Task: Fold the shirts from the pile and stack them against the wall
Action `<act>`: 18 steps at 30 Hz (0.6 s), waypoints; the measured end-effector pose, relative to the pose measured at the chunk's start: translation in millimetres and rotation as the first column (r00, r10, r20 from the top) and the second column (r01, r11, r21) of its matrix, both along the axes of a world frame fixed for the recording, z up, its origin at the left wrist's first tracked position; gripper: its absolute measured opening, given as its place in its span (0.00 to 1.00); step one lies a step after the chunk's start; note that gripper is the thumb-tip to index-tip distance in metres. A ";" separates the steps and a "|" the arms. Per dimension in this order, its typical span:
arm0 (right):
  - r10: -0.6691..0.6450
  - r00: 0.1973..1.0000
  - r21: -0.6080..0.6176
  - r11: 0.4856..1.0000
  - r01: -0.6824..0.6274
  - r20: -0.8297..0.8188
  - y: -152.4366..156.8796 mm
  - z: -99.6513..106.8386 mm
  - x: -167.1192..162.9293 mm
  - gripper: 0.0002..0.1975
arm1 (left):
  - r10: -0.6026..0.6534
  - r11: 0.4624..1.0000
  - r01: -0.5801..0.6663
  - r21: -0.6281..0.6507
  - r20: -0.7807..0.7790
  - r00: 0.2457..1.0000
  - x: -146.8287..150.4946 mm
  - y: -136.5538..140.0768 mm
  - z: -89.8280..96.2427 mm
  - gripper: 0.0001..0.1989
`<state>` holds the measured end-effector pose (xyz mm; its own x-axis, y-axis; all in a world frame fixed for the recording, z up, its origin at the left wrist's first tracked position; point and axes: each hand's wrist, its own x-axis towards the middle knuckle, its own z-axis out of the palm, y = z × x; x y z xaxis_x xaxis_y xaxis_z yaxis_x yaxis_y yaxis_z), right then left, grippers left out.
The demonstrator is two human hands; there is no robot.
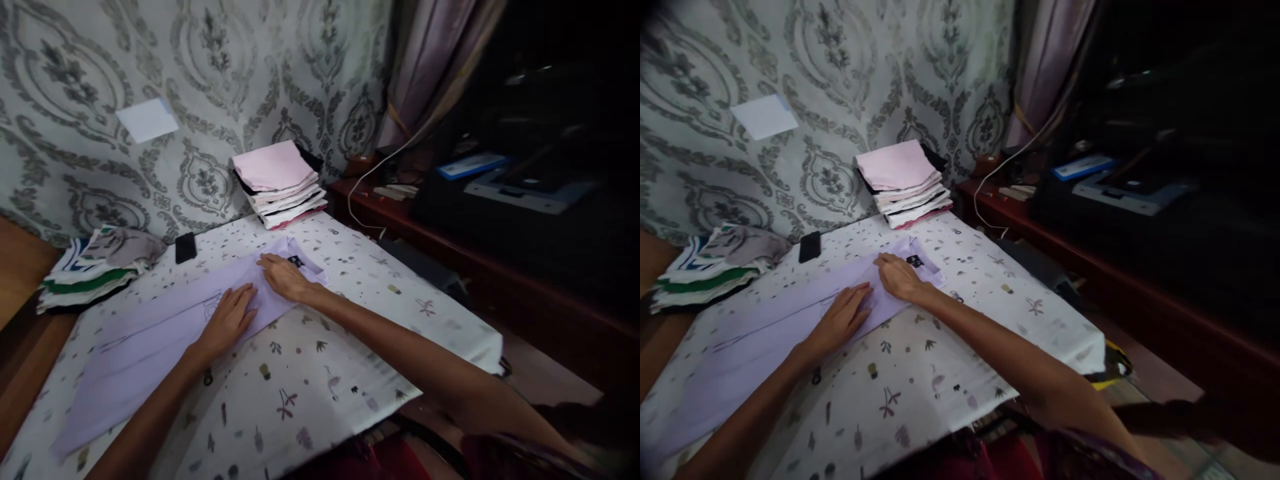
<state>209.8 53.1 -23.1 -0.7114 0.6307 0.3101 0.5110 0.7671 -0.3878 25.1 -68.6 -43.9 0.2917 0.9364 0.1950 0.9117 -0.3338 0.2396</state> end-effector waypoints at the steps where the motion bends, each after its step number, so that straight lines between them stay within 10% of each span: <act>1: 0.001 1.000 -0.003 1.000 -0.001 0.027 3.4 -2.2 -12.3 0.19 | 0.024 1.000 -0.024 -0.003 -0.010 1.000 -7.4 -10.2 -1.9 0.21; 7: -0.147 0.974 -0.070 0.985 0.161 0.170 25.9 -16.8 -54.0 0.17 | 0.258 0.966 -0.258 0.020 -0.015 0.966 -76.2 -70.9 0.9 0.21; 13: -0.267 0.945 -0.073 0.956 0.285 0.190 48.0 -22.9 -69.6 0.20 | 0.605 0.792 -0.602 -0.104 -0.004 0.796 -179.6 -138.9 28.1 0.18; 18: -0.293 0.942 -0.124 0.941 0.315 0.163 57.3 -34.0 -74.3 0.14 | 0.667 0.713 -0.644 -0.278 -0.012 0.745 -223.3 -176.7 39.7 0.18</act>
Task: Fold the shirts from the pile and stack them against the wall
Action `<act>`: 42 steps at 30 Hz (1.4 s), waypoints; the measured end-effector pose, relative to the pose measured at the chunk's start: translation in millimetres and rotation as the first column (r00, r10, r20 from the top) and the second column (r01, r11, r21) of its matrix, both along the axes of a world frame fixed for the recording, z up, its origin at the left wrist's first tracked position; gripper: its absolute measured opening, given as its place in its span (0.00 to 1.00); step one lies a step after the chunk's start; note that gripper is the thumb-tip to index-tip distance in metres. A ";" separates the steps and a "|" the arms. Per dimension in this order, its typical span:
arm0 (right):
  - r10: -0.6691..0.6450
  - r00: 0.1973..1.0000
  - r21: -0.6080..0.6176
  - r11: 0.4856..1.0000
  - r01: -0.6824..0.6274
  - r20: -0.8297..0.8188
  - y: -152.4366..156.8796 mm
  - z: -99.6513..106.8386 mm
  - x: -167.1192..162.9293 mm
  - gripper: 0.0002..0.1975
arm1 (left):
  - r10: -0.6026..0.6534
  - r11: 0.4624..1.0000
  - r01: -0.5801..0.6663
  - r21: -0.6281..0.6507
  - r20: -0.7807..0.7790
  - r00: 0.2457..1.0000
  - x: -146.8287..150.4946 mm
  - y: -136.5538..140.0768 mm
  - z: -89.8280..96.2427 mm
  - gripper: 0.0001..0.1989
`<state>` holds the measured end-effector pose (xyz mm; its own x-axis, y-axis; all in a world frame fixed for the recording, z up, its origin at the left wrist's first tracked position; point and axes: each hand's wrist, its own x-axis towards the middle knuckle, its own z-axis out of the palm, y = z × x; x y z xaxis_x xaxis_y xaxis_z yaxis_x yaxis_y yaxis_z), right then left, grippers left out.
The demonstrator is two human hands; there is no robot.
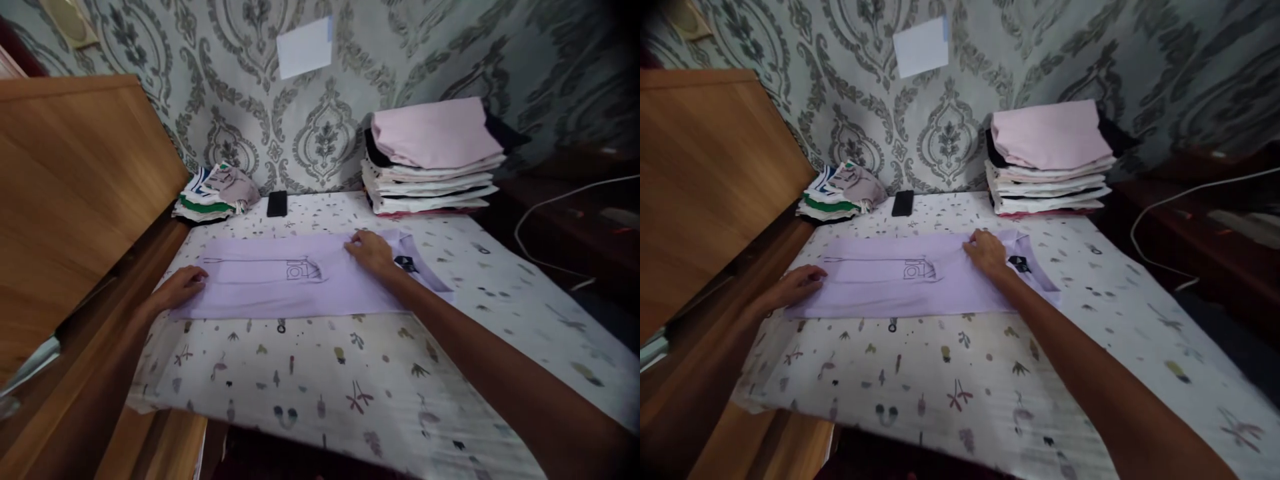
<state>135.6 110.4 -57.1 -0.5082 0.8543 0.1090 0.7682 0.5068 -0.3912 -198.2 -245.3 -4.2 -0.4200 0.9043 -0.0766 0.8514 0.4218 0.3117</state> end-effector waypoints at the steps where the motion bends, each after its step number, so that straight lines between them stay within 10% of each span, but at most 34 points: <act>1: 0.001 1.000 0.004 1.000 -0.001 -0.008 0.7 -1.8 0.4 0.12 | -0.004 1.000 0.004 -0.016 0.017 1.000 -2.3 -2.9 1.0 0.17; 9: -0.087 0.973 0.053 0.994 0.100 -0.215 -0.3 -9.7 7.4 0.10 | 0.053 0.991 -0.063 0.119 0.081 0.995 -6.5 2.8 -2.8 0.17; 17: -0.084 0.994 0.015 0.996 0.086 -0.070 0.7 -4.5 4.4 0.13 | 0.084 0.979 -0.055 0.196 -0.146 0.986 14.0 10.1 -9.5 0.15; 23: -0.064 0.996 -0.116 0.992 0.055 -0.070 13.3 4.3 -4.0 0.13 | -0.185 0.961 0.086 0.264 0.379 0.907 106.3 108.5 -10.6 0.19; 28: -0.016 0.988 -0.084 0.996 0.003 -0.153 15.5 0.5 2.0 0.07 | -0.005 1.000 -0.009 0.019 0.643 0.766 169.3 195.3 -17.9 0.23; 37: 0.032 0.891 -0.001 0.999 -0.036 -0.453 9.2 -10.0 16.5 0.13 | -0.019 0.969 -0.098 0.225 0.467 0.884 177.6 218.5 -20.6 0.10; 42: -0.042 0.965 0.004 0.999 0.045 -0.260 3.1 -9.7 15.1 0.11 | -0.008 0.975 -0.060 0.215 0.301 0.954 175.0 215.6 -20.0 0.09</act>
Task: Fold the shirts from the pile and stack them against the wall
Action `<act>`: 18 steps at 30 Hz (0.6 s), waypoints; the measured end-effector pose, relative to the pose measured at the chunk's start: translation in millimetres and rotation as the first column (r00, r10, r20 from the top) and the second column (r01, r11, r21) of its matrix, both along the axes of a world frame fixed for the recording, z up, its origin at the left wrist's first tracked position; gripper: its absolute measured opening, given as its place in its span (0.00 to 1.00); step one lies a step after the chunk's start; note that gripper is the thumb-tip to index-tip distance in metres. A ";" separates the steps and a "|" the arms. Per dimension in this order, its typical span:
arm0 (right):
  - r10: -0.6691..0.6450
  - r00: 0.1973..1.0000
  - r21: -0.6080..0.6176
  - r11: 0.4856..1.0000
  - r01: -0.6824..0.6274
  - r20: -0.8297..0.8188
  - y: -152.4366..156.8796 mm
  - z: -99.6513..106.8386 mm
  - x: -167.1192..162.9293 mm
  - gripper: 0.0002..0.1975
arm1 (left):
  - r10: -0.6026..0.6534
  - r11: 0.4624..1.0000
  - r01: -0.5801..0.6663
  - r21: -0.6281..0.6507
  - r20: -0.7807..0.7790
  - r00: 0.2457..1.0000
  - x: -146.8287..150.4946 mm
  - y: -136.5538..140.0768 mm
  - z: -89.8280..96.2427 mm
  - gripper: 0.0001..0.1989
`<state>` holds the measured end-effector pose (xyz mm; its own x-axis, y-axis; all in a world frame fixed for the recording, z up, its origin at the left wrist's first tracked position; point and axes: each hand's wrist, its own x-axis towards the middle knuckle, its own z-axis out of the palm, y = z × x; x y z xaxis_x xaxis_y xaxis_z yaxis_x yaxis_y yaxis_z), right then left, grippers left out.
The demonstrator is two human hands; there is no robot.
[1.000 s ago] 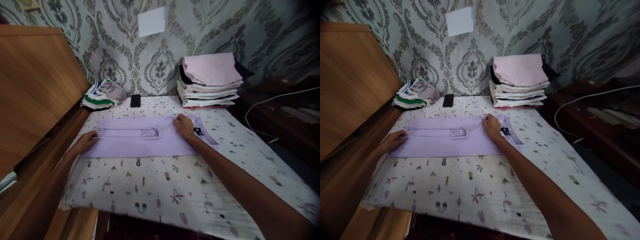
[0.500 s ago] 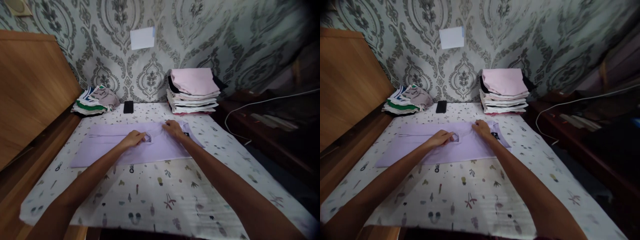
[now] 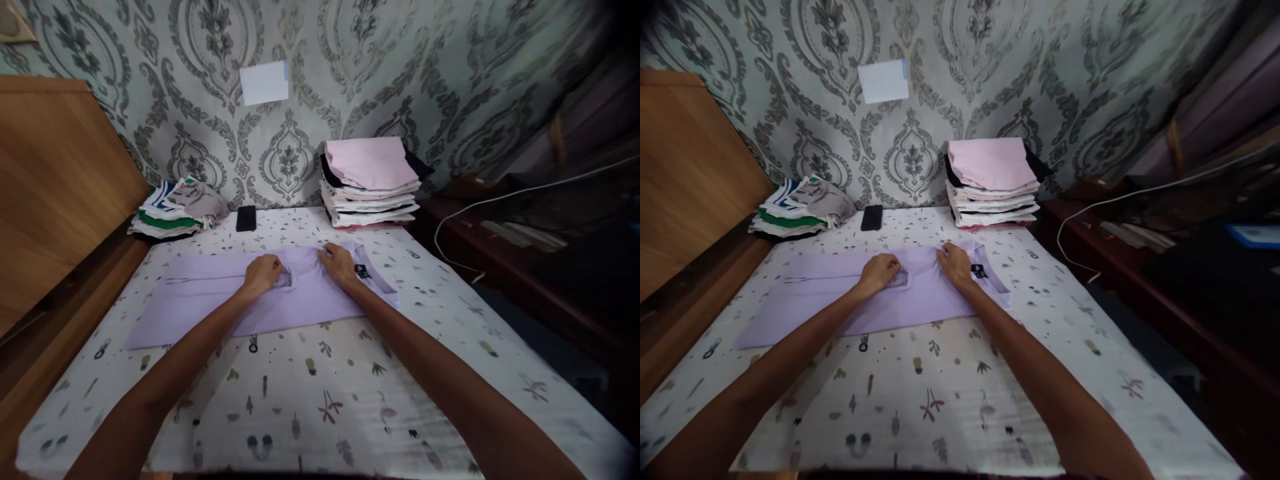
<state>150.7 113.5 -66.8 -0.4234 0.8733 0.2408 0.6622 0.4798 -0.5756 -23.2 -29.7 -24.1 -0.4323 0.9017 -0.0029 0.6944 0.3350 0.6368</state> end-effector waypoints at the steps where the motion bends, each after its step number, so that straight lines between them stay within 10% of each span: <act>1: -0.004 0.999 -0.001 1.000 0.004 0.034 -0.9 0.6 -0.5 0.11 | -0.010 1.000 0.010 -0.024 -0.011 1.000 1.0 0.0 -0.7 0.12; 18: -0.059 0.973 0.077 0.996 0.043 0.222 -18.9 20.7 -1.1 0.20 | -0.074 0.990 0.045 -0.131 -0.225 0.972 19.8 -14.3 0.0 0.14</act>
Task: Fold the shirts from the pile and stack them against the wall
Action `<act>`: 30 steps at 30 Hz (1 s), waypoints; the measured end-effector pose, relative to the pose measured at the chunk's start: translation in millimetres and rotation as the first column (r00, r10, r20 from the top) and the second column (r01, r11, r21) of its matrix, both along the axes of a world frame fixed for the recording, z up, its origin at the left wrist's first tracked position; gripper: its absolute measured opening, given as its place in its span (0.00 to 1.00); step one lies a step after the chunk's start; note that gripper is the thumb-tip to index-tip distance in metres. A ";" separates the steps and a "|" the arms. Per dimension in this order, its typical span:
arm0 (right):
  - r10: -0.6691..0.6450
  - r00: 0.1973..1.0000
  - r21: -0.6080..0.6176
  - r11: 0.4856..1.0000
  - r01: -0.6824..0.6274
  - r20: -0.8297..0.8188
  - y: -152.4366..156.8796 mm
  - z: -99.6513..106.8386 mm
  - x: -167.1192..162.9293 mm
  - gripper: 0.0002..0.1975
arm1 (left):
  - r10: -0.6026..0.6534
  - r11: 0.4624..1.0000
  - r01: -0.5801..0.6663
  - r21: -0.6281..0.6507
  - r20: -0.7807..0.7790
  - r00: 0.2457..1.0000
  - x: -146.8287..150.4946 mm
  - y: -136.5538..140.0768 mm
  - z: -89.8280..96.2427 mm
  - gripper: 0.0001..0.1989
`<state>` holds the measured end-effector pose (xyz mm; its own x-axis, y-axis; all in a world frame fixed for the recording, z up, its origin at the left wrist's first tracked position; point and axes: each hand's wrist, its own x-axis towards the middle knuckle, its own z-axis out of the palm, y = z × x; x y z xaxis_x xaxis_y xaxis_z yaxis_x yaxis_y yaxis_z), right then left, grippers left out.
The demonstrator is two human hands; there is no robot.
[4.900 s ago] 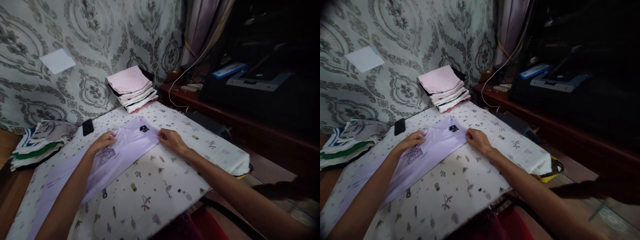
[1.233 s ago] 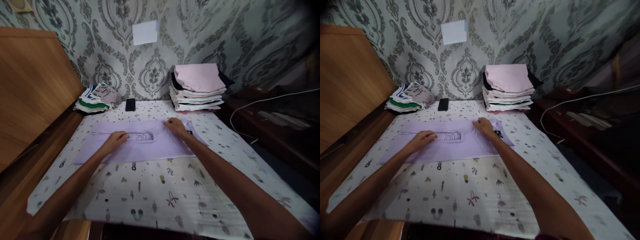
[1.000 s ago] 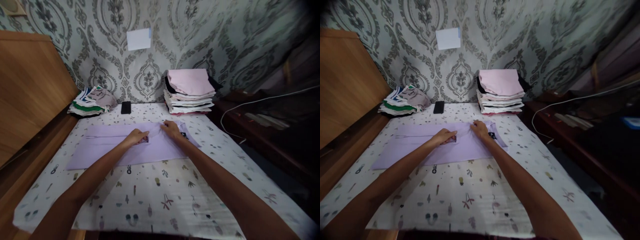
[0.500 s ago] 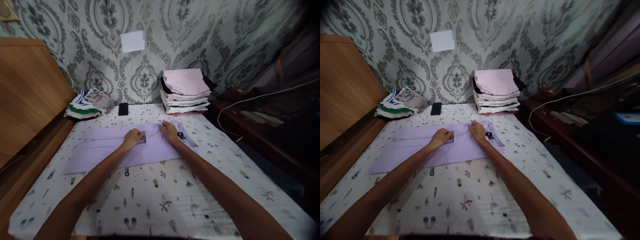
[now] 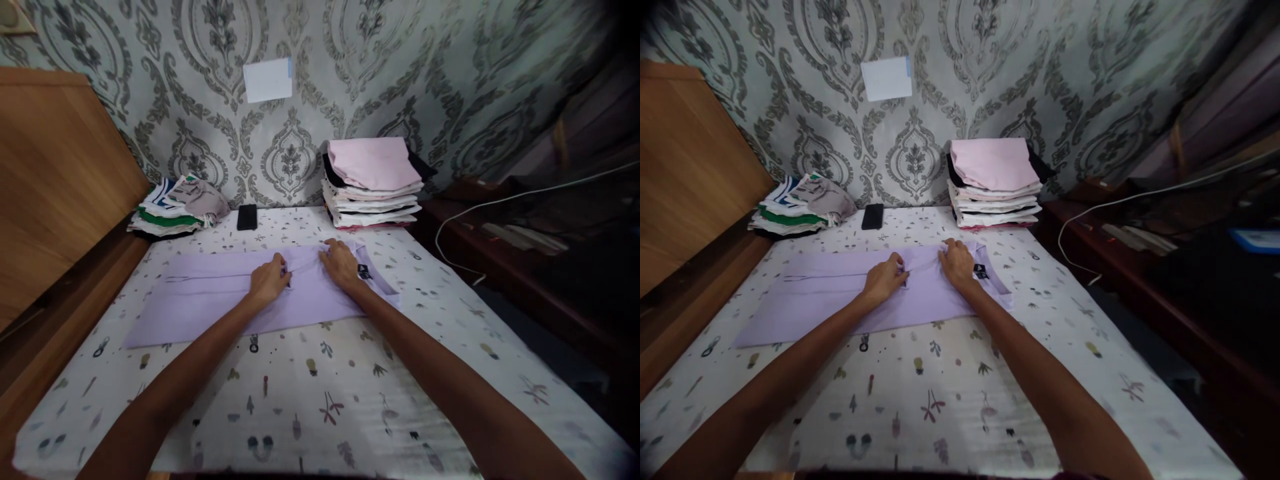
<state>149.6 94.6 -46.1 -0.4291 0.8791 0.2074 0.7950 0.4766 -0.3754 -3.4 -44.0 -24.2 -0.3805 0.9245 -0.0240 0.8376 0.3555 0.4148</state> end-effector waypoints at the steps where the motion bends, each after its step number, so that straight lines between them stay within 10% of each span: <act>1: 0.002 1.000 0.040 0.999 -0.003 0.008 -1.1 0.8 0.1 0.20 | 0.005 1.000 -0.005 0.021 -0.013 1.000 0.9 -2.2 0.4 0.17; 6: 0.303 0.953 0.236 0.928 -0.288 -0.026 -5.9 -10.9 3.6 0.21 | -0.235 0.937 0.264 0.229 -0.149 0.961 4.4 -15.3 -9.2 0.17; 13: 0.505 0.849 0.136 0.841 -0.524 0.153 4.9 -50.2 3.8 0.28 | -0.514 0.854 0.515 0.078 -0.031 0.857 -10.5 -28.4 -29.3 0.36; 20: 0.495 0.857 0.164 0.842 -0.515 0.145 -6.1 -39.1 2.7 0.26 | -0.302 0.953 0.303 -0.002 -0.057 0.951 -93.1 -85.9 -10.9 0.31; 24: 0.606 0.785 0.161 0.768 -0.620 0.130 -33.5 -20.6 -19.0 0.25 | -0.084 0.990 0.059 -0.126 -0.208 0.975 -159.0 -125.6 -9.2 0.28; 30: 0.758 0.641 0.027 0.643 -0.766 0.121 -78.1 -2.4 -81.3 0.23 | -0.064 0.995 0.025 -0.093 -0.448 0.892 -201.2 -147.5 -2.0 0.15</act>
